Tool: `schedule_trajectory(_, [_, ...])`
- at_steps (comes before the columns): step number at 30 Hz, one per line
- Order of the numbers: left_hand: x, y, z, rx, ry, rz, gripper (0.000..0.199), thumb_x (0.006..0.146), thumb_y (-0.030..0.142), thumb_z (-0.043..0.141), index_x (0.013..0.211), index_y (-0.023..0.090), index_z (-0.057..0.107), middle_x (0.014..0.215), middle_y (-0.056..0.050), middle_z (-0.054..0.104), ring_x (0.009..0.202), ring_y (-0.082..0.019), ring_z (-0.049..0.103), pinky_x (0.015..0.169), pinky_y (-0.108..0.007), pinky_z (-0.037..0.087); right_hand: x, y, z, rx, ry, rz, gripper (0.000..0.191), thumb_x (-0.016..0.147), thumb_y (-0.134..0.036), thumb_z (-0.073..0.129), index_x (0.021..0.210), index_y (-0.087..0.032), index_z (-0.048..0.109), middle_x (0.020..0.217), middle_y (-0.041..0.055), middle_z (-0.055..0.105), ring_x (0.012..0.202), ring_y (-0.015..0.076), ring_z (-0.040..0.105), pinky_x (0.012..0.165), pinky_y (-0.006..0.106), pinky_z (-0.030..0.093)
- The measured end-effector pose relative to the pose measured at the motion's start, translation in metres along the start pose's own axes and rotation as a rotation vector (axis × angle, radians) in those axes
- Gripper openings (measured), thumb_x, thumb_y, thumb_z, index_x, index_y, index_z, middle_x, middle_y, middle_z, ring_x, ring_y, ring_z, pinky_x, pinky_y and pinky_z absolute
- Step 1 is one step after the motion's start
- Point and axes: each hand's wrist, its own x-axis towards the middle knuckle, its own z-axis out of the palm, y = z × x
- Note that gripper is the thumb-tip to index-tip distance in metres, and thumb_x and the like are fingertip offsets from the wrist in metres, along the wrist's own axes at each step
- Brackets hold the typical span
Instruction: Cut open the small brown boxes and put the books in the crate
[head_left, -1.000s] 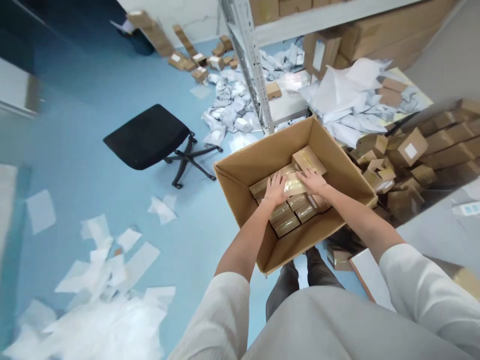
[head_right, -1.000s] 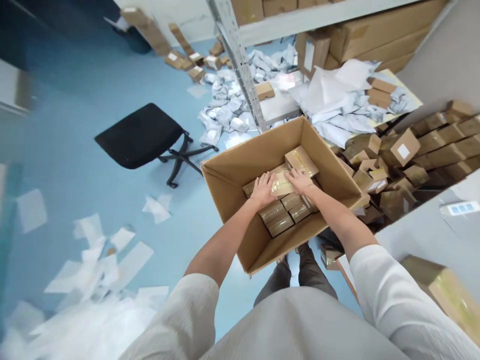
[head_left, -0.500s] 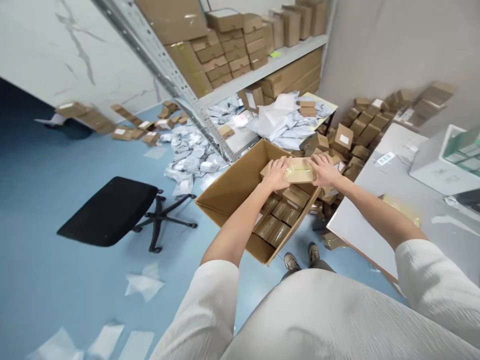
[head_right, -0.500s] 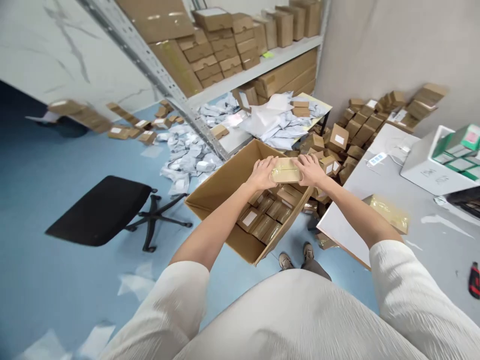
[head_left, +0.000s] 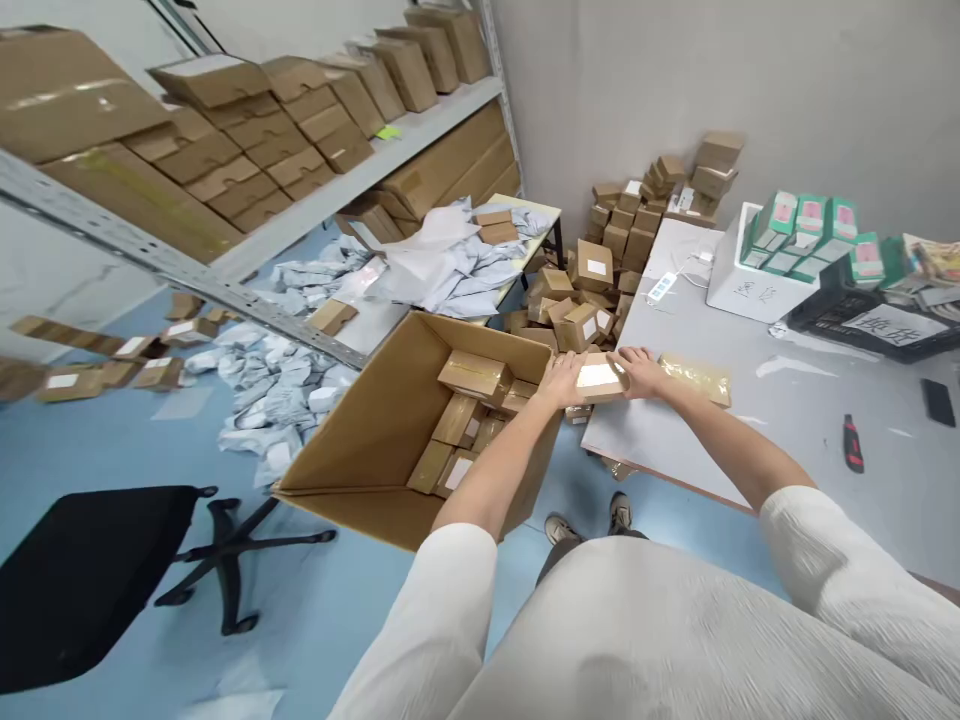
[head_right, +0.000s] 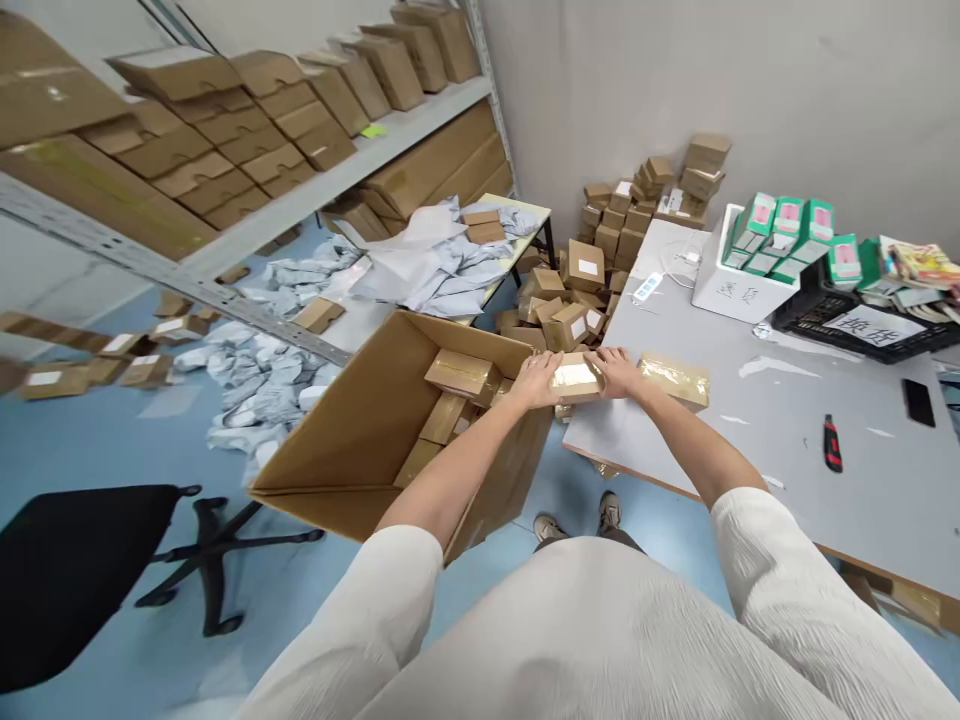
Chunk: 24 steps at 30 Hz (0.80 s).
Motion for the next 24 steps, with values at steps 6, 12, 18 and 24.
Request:
schedule_trajectory(6, [0.025, 0.068, 0.06, -0.094, 0.025, -0.149, 0.108, 0.07, 0.044, 0.096, 0.162, 0.021, 0.044, 0.158, -0.02, 0.052, 0.151, -0.041, 0.049, 0.132, -0.05, 0.028, -0.027, 0.051, 0.029, -0.022, -0.084, 0.065, 0.104, 0.082, -0.039, 0.076, 0.174, -0.02, 0.032, 0.174, 0.0253, 0.035, 0.161, 0.0449, 0.027, 0.128, 0.061, 0.018])
schedule_trajectory(12, [0.06, 0.109, 0.091, -0.175, 0.11, -0.346, 0.102, 0.076, 0.05, 0.094, 0.16, 0.023, 0.044, 0.163, -0.02, 0.048, 0.157, -0.041, 0.042, 0.131, -0.05, 0.032, -0.043, 0.082, 0.036, 0.0, -0.094, 0.113, 0.102, 0.089, -0.037, 0.068, 0.178, -0.022, 0.022, 0.181, 0.0217, 0.026, 0.166, 0.043, 0.021, 0.13, 0.062, 0.017])
schedule_trajectory(18, [0.063, 0.124, 0.105, -0.275, 0.048, -0.448, 0.099, 0.08, 0.052, 0.092, 0.161, 0.023, 0.042, 0.179, -0.022, 0.029, 0.164, -0.042, 0.033, 0.132, -0.051, 0.031, -0.06, 0.094, 0.035, 0.013, -0.072, 0.132, 0.096, 0.09, -0.027, 0.06, 0.178, -0.018, 0.023, 0.182, 0.022, 0.025, 0.166, 0.0421, 0.022, 0.13, 0.061, 0.02])
schedule_trajectory(24, [0.031, 0.082, 0.089, -0.284, 0.079, -0.423, 0.076, 0.098, 0.05, 0.072, 0.162, 0.021, 0.045, 0.183, -0.02, 0.025, 0.166, -0.041, 0.031, 0.133, -0.055, 0.031, -0.037, 0.071, 0.033, 0.035, -0.022, 0.05, 0.086, 0.097, -0.032, 0.054, 0.177, -0.02, 0.026, 0.18, 0.0211, 0.031, 0.164, 0.0405, 0.027, 0.129, 0.061, 0.023])
